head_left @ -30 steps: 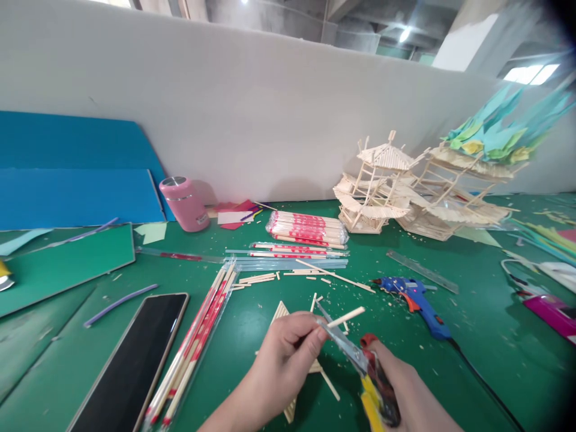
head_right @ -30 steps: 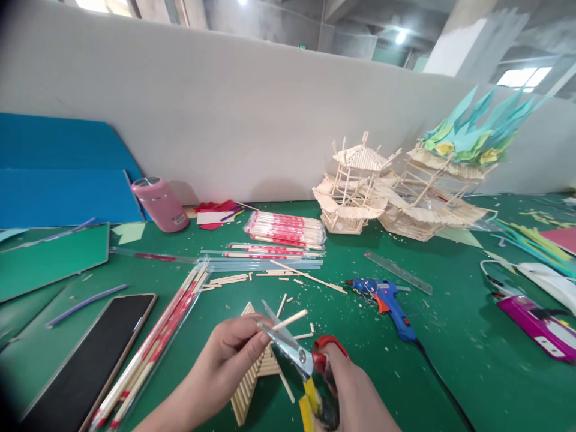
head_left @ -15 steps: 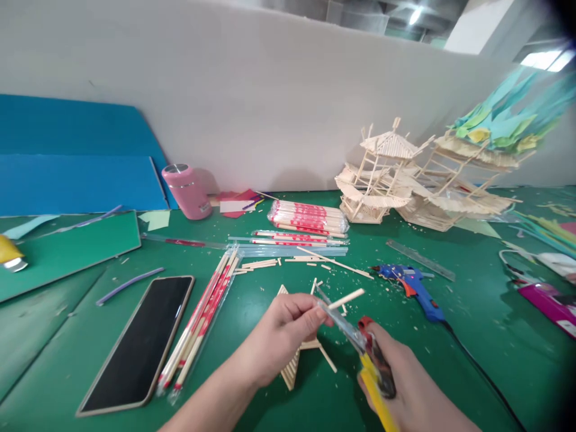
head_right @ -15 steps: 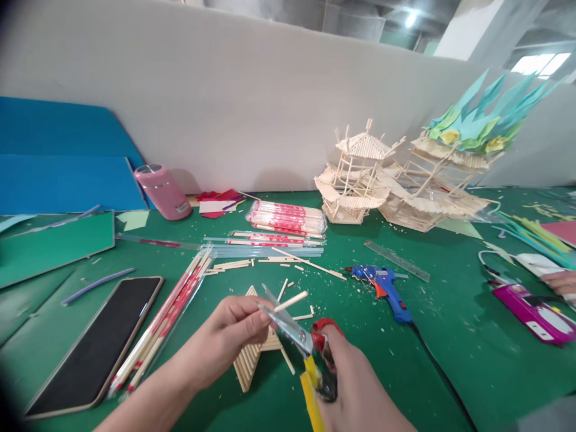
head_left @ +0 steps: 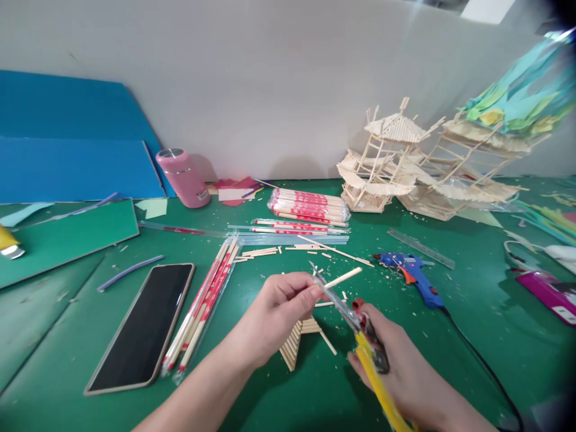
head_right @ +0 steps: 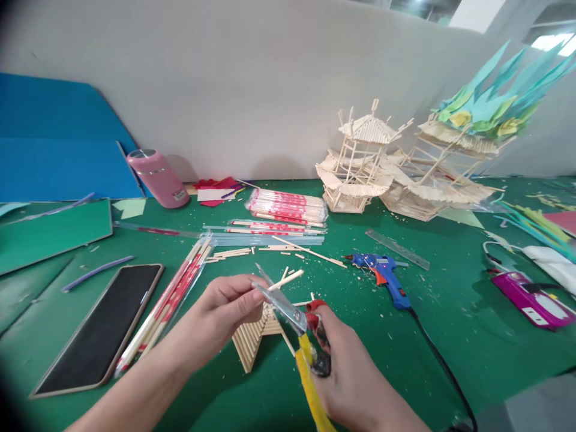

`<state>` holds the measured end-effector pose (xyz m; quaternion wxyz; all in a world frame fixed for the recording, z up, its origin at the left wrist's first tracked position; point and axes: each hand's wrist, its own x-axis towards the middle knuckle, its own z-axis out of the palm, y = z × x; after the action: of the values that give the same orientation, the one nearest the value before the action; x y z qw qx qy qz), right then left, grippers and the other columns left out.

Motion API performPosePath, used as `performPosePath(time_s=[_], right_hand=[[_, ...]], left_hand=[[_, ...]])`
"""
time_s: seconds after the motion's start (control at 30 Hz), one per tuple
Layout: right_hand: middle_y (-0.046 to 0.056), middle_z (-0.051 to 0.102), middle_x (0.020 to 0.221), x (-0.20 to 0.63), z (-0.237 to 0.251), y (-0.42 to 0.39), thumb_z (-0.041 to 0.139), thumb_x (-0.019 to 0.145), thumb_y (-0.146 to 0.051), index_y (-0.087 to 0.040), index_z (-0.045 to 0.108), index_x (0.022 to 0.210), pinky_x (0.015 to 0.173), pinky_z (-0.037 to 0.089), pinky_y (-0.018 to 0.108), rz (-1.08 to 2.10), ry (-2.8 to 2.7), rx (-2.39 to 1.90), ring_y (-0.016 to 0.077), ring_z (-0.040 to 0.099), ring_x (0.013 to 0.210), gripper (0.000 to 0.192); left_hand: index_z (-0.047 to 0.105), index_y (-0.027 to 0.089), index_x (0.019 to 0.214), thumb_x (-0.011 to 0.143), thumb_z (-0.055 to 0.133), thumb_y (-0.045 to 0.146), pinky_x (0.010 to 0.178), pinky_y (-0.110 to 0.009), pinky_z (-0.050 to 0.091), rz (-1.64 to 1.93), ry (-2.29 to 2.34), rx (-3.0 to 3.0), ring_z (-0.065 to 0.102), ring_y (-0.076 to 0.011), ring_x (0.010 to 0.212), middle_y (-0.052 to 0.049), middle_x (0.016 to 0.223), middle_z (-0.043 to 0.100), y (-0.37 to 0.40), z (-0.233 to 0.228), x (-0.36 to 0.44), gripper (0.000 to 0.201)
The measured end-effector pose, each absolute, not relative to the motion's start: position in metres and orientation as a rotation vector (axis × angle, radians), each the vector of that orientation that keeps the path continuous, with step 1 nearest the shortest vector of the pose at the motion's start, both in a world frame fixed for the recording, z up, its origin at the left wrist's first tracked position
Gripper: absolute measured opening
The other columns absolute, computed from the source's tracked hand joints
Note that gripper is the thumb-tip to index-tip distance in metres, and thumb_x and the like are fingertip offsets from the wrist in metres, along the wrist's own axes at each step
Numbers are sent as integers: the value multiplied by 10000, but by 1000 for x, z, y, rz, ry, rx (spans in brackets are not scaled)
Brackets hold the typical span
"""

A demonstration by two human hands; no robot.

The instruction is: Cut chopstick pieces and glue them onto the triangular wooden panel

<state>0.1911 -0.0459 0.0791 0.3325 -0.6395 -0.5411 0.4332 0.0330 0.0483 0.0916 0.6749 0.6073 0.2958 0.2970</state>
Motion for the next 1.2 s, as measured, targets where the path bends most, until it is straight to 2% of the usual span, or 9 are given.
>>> performPosePath(time_s=[0.2,0.3,0.43,0.57,0.73,0.83,1.03,1.13,1.2], right_hand=[[-85,329,587,187,78,-45,534,685,-242,-213,380,741,442,313,165,1098,-1367,-1704,69,285,511,167],[-77,365,618,187,75,-47,552,663,-245,-220,391,770,477,356,180,1089,-1357,-1712,77,335,525,195],[-59,434,652,189,70,-50,564,640,-242,-230,402,803,483,373,187,1092,-1345,-1717,94,410,550,230],[-55,416,652,191,67,-51,538,660,-289,-234,387,750,468,368,185,1146,-1302,-1632,97,402,558,185],[-86,329,596,190,68,-49,548,640,-221,-221,366,727,438,285,175,1111,-1364,-1694,70,274,513,201],[-91,307,596,188,73,-46,551,638,-211,-215,367,722,454,297,168,1143,-1353,-1703,67,254,522,202],[-71,396,668,185,79,-43,536,662,-224,-225,381,813,484,341,172,1123,-1377,-1682,78,357,557,217],[-79,366,637,187,77,-42,532,670,-188,-221,364,788,474,316,177,1106,-1432,-1673,77,312,546,208],[-88,335,608,187,77,-40,528,674,-159,-218,359,767,457,289,177,1125,-1446,-1684,74,283,532,202]], left_hand=[[568,136,715,833,446,203,518,-219,309,955,896,1753,395,-96,559,9,609,479,39,91,40,184],[564,135,701,840,436,187,515,-215,302,972,858,1816,376,-88,543,21,586,453,38,92,39,196],[572,128,690,841,475,274,474,-213,239,788,746,1435,293,-80,524,38,558,372,42,91,37,231],[577,123,704,812,527,329,449,-222,149,671,645,1131,197,-67,484,69,509,279,44,90,37,238],[560,130,684,819,513,343,473,-214,202,708,763,1271,268,-77,527,46,565,370,42,87,40,256],[546,136,698,828,500,319,531,-219,267,770,809,1402,343,-94,590,26,623,433,42,87,39,229],[551,137,711,818,526,335,473,-225,178,698,674,1211,238,-70,504,67,535,321,49,93,30,226],[552,139,706,808,541,334,464,-221,165,666,640,1130,215,-64,487,77,520,292,51,94,28,220],[555,139,706,812,534,327,478,-218,206,692,719,1237,271,-71,513,58,551,355,51,95,28,218]])
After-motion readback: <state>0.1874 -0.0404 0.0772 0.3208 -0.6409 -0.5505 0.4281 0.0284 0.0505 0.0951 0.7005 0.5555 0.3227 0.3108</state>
